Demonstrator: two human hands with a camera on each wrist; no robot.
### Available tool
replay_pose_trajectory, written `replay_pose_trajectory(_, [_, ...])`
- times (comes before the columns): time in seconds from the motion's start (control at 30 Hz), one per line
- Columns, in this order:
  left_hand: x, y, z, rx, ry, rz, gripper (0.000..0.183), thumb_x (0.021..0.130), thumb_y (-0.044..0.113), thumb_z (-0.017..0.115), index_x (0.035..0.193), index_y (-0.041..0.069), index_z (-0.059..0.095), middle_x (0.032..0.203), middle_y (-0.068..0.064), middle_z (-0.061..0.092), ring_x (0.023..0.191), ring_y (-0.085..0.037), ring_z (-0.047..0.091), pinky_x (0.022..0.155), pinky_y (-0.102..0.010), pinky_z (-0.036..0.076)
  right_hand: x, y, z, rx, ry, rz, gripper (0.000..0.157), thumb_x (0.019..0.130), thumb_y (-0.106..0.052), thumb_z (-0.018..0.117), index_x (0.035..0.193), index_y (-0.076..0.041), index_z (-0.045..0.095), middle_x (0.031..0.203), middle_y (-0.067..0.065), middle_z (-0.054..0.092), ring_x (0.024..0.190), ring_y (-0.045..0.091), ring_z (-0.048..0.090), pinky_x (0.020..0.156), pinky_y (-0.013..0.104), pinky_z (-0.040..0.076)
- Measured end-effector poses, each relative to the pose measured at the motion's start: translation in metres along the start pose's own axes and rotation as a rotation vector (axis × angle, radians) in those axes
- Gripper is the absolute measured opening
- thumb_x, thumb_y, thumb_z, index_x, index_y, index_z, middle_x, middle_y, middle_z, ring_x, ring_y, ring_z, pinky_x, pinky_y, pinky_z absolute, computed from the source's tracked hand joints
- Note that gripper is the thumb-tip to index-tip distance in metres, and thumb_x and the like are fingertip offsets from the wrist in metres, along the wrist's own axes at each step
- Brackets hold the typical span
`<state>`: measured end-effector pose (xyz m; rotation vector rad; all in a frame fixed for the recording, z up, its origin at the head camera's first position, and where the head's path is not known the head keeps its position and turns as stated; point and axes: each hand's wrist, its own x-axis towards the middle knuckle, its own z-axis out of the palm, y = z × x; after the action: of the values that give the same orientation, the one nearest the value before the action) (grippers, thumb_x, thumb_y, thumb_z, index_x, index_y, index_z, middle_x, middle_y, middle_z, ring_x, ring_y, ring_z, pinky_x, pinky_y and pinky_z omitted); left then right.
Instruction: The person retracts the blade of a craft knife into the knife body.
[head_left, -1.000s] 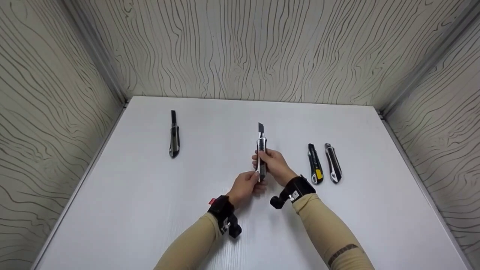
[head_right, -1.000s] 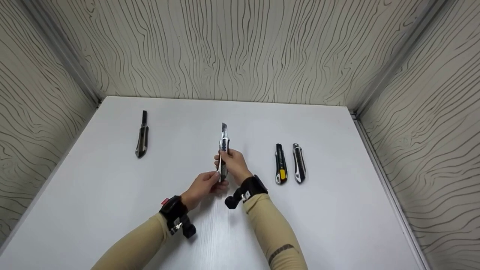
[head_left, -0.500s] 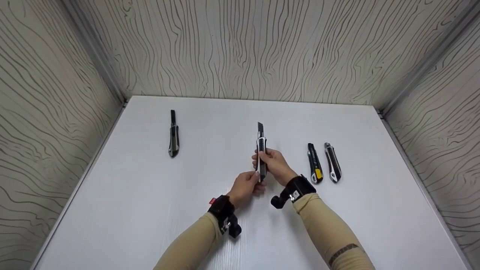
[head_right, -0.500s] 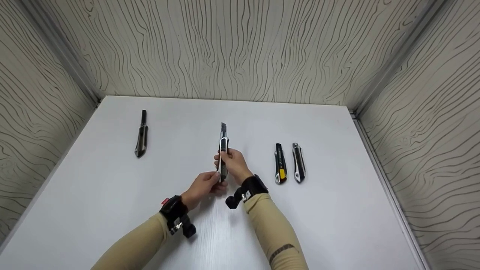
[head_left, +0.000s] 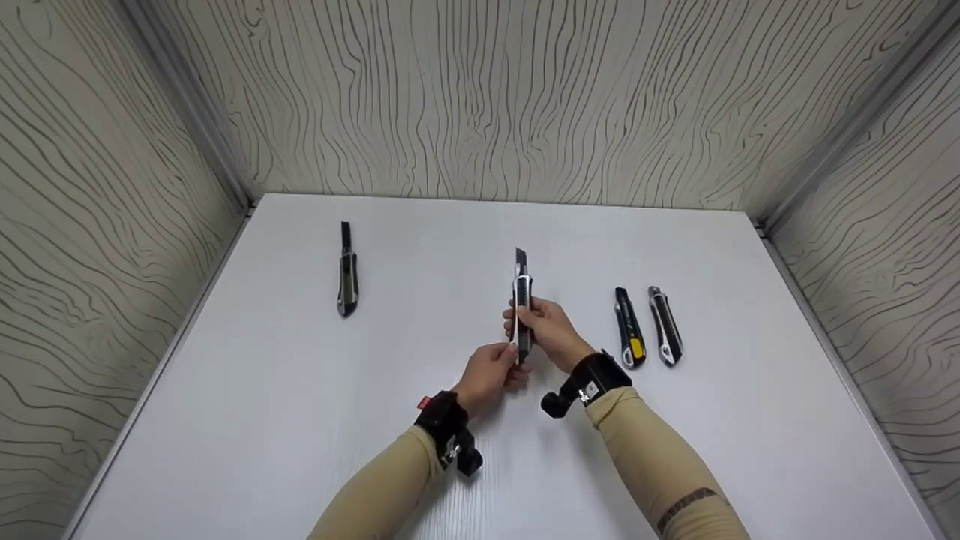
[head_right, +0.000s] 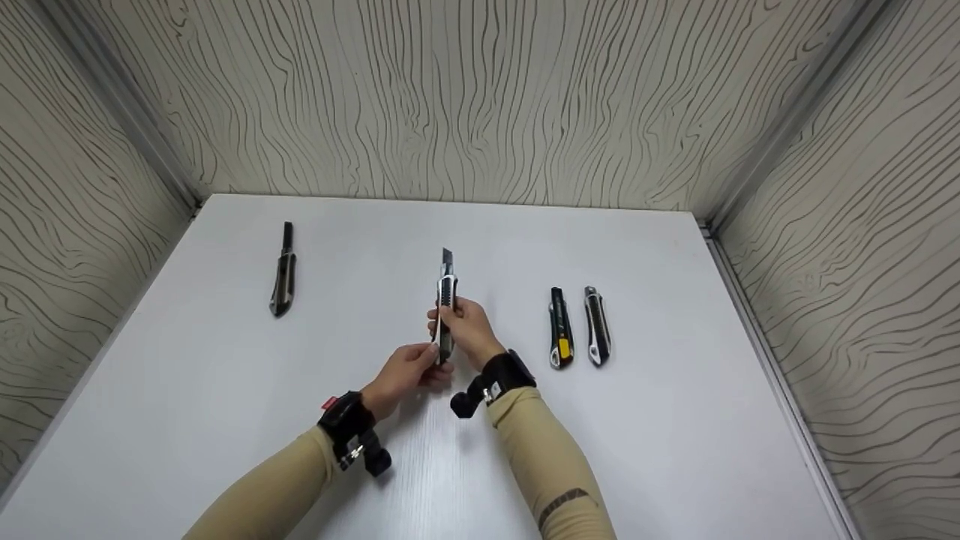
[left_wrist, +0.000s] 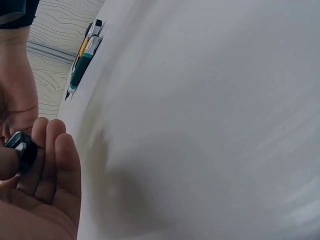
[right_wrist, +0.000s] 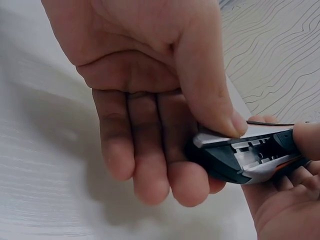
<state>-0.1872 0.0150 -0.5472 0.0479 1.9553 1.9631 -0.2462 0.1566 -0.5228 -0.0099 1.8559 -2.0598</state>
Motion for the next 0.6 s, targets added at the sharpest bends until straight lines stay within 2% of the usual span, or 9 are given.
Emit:
replay_pose_trajectory(0.23, [0.000, 0.003, -0.001, 0.028, 0.014, -0.005, 0.037, 0.105, 0.020, 0.041, 0.111, -0.010, 0.061, 0.097, -0.020, 0.072, 0.080, -0.022, 0.070, 0.075, -0.039, 0.059, 0.000, 0.000, 0.000, -0.012, -0.001, -0.008, 0.040, 0.101, -0.004, 0.045, 0.136, 0.015, 0.037, 0.109, 0.013, 0.065, 0.088, 0.012, 0.066, 0.082, 0.024, 0.054])
replay_pose_trajectory(0.47, [-0.006, 0.014, 0.000, 0.031, 0.016, -0.002, 0.035, 0.104, 0.013, 0.040, 0.110, -0.015, 0.059, 0.099, -0.027, 0.070, 0.086, -0.033, 0.070, 0.079, -0.044, 0.058, 0.001, 0.000, 0.000, -0.003, -0.014, -0.017, 0.040, 0.101, -0.003, 0.045, 0.135, 0.015, 0.037, 0.112, 0.018, 0.063, 0.089, 0.012, 0.065, 0.084, 0.025, 0.054])
replay_pose_trajectory(0.6, [-0.006, 0.011, 0.000, 0.026, 0.017, -0.010, 0.035, 0.104, 0.015, 0.040, 0.110, -0.013, 0.060, 0.099, -0.025, 0.071, 0.083, -0.028, 0.070, 0.078, -0.043, 0.058, 0.000, 0.000, 0.000, -0.012, -0.024, -0.013, 0.040, 0.101, -0.004, 0.046, 0.136, 0.015, 0.037, 0.111, 0.015, 0.064, 0.089, 0.012, 0.065, 0.085, 0.024, 0.053])
